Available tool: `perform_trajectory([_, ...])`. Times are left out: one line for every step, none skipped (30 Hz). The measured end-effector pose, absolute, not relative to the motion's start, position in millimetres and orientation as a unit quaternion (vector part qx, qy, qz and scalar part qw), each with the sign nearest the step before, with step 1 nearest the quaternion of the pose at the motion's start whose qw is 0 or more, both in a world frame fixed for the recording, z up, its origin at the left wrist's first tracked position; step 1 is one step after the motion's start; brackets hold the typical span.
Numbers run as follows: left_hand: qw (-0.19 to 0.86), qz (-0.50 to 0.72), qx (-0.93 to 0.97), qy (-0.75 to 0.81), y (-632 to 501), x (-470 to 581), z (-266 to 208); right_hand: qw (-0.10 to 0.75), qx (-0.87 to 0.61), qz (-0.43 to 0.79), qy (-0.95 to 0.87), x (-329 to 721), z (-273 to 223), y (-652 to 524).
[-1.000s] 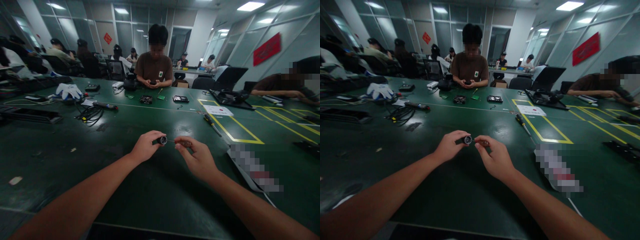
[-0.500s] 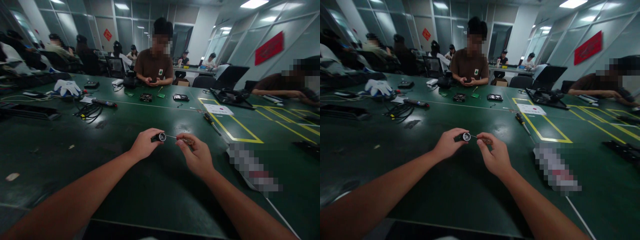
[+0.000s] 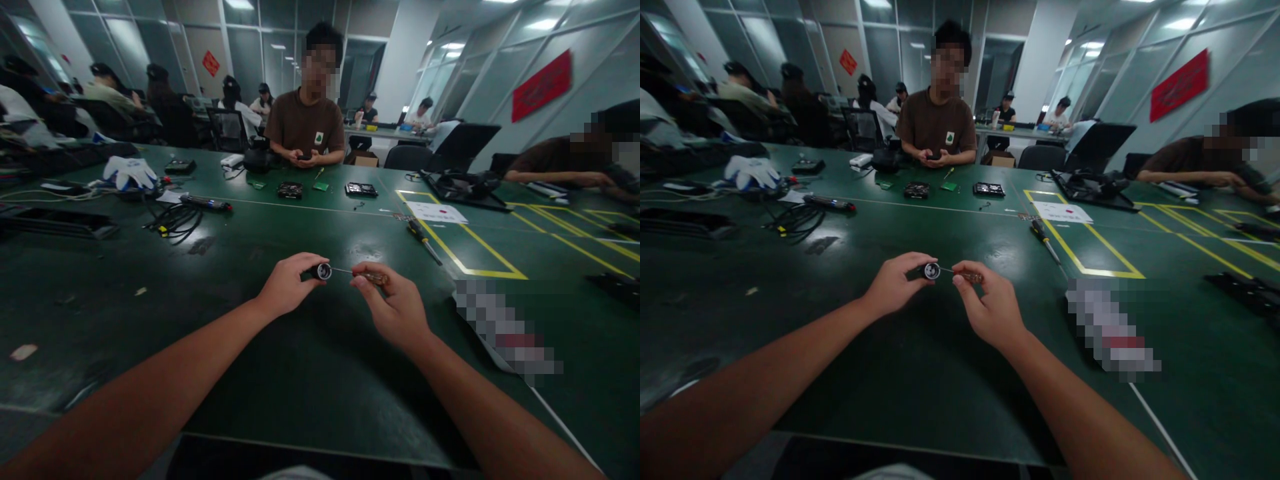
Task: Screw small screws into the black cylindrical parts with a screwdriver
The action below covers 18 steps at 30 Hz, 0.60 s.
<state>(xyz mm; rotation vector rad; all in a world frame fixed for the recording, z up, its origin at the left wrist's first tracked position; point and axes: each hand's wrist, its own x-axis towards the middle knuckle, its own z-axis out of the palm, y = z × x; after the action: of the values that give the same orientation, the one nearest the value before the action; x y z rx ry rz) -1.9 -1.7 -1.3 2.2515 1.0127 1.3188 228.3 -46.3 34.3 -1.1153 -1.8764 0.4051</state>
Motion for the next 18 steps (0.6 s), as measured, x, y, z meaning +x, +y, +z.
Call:
perform_trajectory([0.171,0.464,0.794,0.354,-1.5,-2.1,-1.4,0.444,-0.449,0.16,-0.759,228.3,34.7,-46.7])
perform_trajectory([0.171,0.464,0.795,0.351,-1.2,-2.3,-1.3,0.442,-0.447,0.155,-0.762,228.3,35.2,-47.3])
perform_trajectory([0.17,0.464,0.795,0.351,-0.9,-2.5,-1.2,0.442,-0.446,0.15,-0.764,228.2,35.8,-48.2])
perform_trajectory([0.168,0.466,0.794,0.354,-0.6,-2.7,-1.1,0.444,-0.444,0.144,-0.765,228.1,36.4,-49.1])
perform_trajectory([0.165,0.467,0.791,0.358,-0.2,-2.8,-1.1,0.447,-0.444,0.139,-0.764,227.9,37.1,-49.9])
perform_trajectory([0.163,0.47,0.789,0.361,0.2,-2.9,-1.2,0.449,-0.443,0.137,-0.764,227.8,37.5,-50.5])
perform_trajectory([0.161,0.472,0.787,0.363,0.5,-3.1,-1.5,0.45,-0.442,0.138,-0.764,227.7,37.8,-50.9])
perform_trajectory([0.16,0.474,0.786,0.362,0.8,-3.3,-1.9,0.448,-0.44,0.144,-0.765,227.7,37.7,-50.9])
perform_trajectory([0.159,0.476,0.787,0.358,0.9,-3.5,-2.3,0.444,-0.439,0.151,-0.766,227.7,37.4,-50.6])
perform_trajectory([0.159,0.476,0.79,0.353,1.0,-3.6,-2.6,0.44,-0.439,0.16,-0.767,227.9,37.0,-50.1])
perform_trajectory([0.159,0.476,0.792,0.348,0.9,-3.7,-3.0,0.437,-0.439,0.167,-0.767,228.1,36.4,-49.5])
perform_trajectory([0.159,0.476,0.793,0.346,0.7,-3.6,-3.1,0.436,-0.441,0.171,-0.766,228.4,35.8,-49.0])
perform_trajectory([0.159,0.477,0.792,0.347,0.5,-3.5,-3.2,0.438,-0.442,0.173,-0.763,228.7,35.4,-48.6])
perform_trajectory([0.159,0.478,0.79,0.349,0.2,-3.3,-3.2,0.442,-0.443,0.174,-0.76,229.0,35.1,-48.5])
perform_trajectory([0.16,0.479,0.787,0.353,-0.2,-3.0,-3.0,0.447,-0.442,0.175,-0.757,229.3,35.1,-48.6])
perform_trajectory([0.16,0.481,0.785,0.357,-0.6,-2.7,-2.8,0.45,-0.44,0.178,-0.756,229.5,35.3,-48.8])
perform_trajectory([0.16,0.482,0.783,0.359,-1.0,-2.5,-2.6,0.451,-0.437,0.18,-0.757,229.6,35.7,-49.2])
perform_trajectory([0.159,0.483,0.783,0.359,-1.5,-2.4,-2.3,0.448,-0.434,0.182,-0.76,229.6,36.3,-49.6])
